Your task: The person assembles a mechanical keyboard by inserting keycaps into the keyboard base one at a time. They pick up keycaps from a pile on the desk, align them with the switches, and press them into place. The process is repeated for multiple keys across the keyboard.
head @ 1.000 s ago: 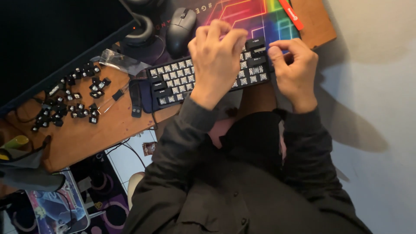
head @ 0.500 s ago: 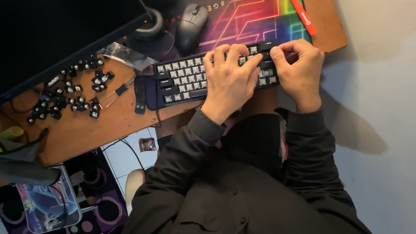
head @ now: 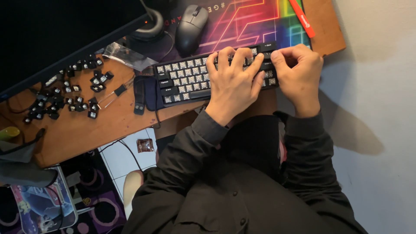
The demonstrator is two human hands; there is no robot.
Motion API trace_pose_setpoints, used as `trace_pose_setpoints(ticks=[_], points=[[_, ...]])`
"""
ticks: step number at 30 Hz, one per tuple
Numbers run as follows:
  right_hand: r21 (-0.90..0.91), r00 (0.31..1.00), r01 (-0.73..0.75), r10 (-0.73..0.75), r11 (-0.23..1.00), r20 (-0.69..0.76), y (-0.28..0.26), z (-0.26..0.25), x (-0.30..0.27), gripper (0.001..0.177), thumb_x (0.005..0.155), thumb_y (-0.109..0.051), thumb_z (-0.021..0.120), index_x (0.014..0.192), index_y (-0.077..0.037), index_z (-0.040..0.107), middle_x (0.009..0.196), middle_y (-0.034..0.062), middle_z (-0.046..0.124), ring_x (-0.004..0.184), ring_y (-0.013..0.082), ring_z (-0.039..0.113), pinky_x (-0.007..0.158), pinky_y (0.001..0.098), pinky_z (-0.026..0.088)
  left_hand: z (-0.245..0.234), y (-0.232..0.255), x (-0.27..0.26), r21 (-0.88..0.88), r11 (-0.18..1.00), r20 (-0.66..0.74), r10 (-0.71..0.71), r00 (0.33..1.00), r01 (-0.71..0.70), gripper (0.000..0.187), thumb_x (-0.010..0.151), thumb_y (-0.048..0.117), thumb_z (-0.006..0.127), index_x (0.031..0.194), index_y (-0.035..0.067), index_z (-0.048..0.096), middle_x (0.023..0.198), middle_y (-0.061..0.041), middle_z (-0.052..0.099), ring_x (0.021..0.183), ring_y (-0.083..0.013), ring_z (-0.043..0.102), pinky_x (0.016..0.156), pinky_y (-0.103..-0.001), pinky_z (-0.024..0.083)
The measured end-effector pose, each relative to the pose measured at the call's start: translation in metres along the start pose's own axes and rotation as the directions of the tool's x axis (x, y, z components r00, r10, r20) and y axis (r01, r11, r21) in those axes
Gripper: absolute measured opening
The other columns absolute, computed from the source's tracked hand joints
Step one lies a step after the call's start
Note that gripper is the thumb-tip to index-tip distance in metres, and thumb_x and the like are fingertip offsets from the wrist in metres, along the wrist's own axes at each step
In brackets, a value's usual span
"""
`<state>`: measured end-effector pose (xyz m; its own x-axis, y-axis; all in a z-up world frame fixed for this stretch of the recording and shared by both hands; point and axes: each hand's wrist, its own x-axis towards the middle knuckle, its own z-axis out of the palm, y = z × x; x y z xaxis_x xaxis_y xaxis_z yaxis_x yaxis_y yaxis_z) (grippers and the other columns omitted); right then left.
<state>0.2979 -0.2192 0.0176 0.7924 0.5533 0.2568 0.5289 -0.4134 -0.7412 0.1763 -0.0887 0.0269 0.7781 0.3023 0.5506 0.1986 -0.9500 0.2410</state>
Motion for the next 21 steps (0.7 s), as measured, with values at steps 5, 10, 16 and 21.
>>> trace_pose_setpoints(ticks=[5, 10, 16, 21], points=[[0.098, 0.998, -0.051, 0.055, 0.994, -0.031, -0.006, 0.002, -0.003, 0.012, 0.105, -0.012, 0.074, 0.099, -0.002, 0.077, 0.091, 0.0079, 0.073, 0.078, 0.0147, 0.067, 0.072, 0.0278, 0.056, -0.001, 0.001, 0.0, -0.05, 0.999, 0.009, -0.021, 1.0, 0.021, 0.027, 0.092, 0.039, 0.068, 0.113, 0.025, 0.076, 0.115, 0.004, 0.063, 0.11, -0.0302, 0.055, 0.102, -0.054, 0.037], [0.098, 0.996, -0.044, 0.051, 0.994, -0.075, 0.008, 0.007, -0.006, 0.006, 0.105, -0.005, 0.081, 0.1, -0.003, 0.081, 0.076, 0.0109, 0.064, 0.082, 0.0244, 0.074, 0.061, 0.0321, 0.051, 0.017, -0.004, -0.003, -0.167, 0.984, -0.067, 0.056, 0.996, -0.067, 0.03, 0.095, 0.032, 0.06, 0.109, 0.012, 0.078, 0.106, -0.003, 0.052, 0.11, -0.0328, 0.045, 0.099, -0.067, 0.025], [0.088, 0.994, -0.089, 0.094, 0.992, -0.056, 0.009, 0.007, -0.007, 0.006, 0.102, -0.006, 0.085, 0.099, -0.004, 0.08, 0.075, 0.0093, 0.066, 0.077, 0.0223, 0.073, 0.059, 0.031, 0.052, 0.017, -0.002, -0.002, -0.138, 0.989, -0.059, 0.049, 0.997, -0.057, 0.03, 0.094, 0.032, 0.062, 0.107, 0.01, 0.078, 0.106, -0.005, 0.054, 0.109, -0.0329, 0.046, 0.1, -0.069, 0.025], [0.065, 0.992, -0.106, 0.111, 0.992, -0.068, 0.006, 0.008, -0.007, 0.004, 0.101, -0.006, 0.084, 0.1, -0.005, 0.081, 0.077, 0.0091, 0.068, 0.076, 0.0214, 0.073, 0.059, 0.0307, 0.052, 0.015, 0.0, 0.0, -0.136, 0.99, -0.045, 0.031, 0.998, -0.037, 0.027, 0.091, 0.029, 0.064, 0.104, 0.01, 0.077, 0.105, -0.005, 0.055, 0.108, -0.0322, 0.046, 0.102, -0.07, 0.024]])
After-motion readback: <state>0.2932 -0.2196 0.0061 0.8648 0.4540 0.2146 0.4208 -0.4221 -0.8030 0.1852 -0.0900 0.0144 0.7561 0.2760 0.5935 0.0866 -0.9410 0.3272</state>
